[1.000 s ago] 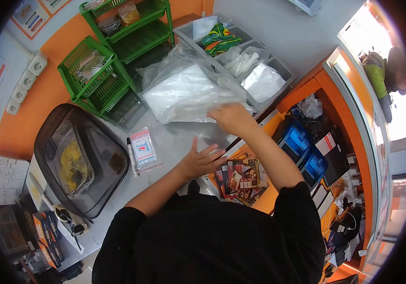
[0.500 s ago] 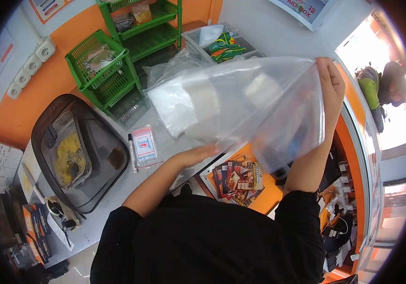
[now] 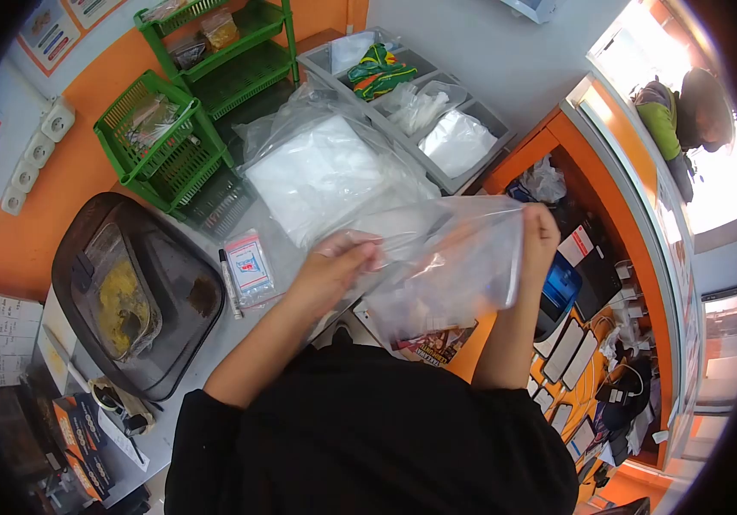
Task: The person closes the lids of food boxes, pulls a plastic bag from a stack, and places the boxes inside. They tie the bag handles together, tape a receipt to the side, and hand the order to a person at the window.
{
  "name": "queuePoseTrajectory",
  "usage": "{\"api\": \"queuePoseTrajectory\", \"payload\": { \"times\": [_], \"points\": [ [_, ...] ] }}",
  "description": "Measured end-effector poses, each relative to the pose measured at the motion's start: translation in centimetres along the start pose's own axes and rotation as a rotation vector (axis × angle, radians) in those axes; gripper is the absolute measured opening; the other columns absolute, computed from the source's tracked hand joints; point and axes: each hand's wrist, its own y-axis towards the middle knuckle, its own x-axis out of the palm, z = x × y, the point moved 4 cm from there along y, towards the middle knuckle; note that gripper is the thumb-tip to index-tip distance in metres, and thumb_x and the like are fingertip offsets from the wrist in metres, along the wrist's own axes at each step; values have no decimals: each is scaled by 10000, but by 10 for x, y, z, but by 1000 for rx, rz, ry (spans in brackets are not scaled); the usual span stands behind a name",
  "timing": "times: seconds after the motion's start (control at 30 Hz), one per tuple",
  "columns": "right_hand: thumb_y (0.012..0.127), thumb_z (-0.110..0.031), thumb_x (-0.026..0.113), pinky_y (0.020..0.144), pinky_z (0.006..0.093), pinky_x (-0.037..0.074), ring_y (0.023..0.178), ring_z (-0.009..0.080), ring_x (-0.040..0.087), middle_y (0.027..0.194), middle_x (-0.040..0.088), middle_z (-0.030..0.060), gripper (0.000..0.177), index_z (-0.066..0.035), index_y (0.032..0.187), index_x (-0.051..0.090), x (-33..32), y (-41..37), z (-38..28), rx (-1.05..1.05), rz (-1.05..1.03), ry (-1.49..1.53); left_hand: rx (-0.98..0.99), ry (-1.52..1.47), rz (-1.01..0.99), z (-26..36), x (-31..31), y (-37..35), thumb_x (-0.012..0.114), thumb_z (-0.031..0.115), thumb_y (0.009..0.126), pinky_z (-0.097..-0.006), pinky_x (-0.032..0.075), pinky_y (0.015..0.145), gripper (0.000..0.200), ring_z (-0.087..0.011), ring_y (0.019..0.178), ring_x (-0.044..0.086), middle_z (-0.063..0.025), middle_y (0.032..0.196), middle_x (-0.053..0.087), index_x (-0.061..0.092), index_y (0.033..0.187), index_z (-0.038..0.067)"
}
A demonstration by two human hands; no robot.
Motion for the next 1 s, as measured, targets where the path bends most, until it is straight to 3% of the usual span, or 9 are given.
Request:
{"api": "queuePoseTrajectory", "payload": {
  "times": [0.13,0.23,0.33,0.43,0.53,0.63,0.73,0.93,1.0],
  "points": [
    [727,-88,642,818,378,382,911,298,512,914,540,129,212,-62,929,587,45,-11,-12,-433,-24,-844,66,240,234,18,-26,-9,654,117,853,-256,477,659,129,-129,644,564,-59,778,606,591,895,13],
    [746,-98,628,804,378,371,850,269,530,832,555,86,167,-77,907,591,89,-41,-17,-352,-326,-553,29,362,277,20,-20,-14,649,112,855,-242,475,621,118,-124,651,566,-60,779,607,586,884,16],
    [749,-56,610,776,352,382,798,243,542,789,561,79,124,-59,872,595,114,-51,-23,-314,-475,-490,-58,-49,288,37,17,-27,683,147,834,-213,435,543,159,-108,596,545,-52,716,596,570,822,35],
    [756,-23,600,744,330,399,773,234,550,776,562,83,99,-44,853,598,118,-50,-19,-318,-501,-429,22,188,256,39,-9,-40,687,148,827,-227,487,581,169,-120,640,587,-54,732,602,575,851,24],
    [765,-16,604,705,320,417,773,234,557,779,566,85,93,-32,856,598,129,-57,-18,-254,-577,-303,-169,686,335,44,-35,-51,692,127,823,-227,487,612,189,-122,718,598,-66,798,606,584,902,-6],
    [773,-23,615,689,315,434,785,237,560,784,566,92,100,-24,871,596,146,-72,-20,-174,-707,-230,-90,650,436,31,-41,-55,698,124,818,-221,461,570,197,-102,678,576,-59,784,604,589,920,-4],
    [777,-44,631,688,311,445,775,237,562,782,555,102,113,-22,880,589,154,-78,-20,-162,-748,-234,53,46,384,29,-13,-59,716,154,807,-219,375,499,208,-70,592,502,-16,703,561,577,861,9],
    [784,-77,640,673,310,457,719,244,569,749,541,102,111,-13,851,579,182,-105,-24,-182,-830,-180,-51,510,396,23,-34,-84,718,211,809,-239,424,613,231,-86,716,521,-26,802,585,588,884,35],
    [769,-77,641,663,322,462,707,257,571,736,542,106,112,-9,835,580,189,-115,-23,-224,-894,-201,221,235,343,13,-26,-84,726,205,799,-243,426,622,250,-80,705,506,-13,793,586,591,911,26]
  ]
}}
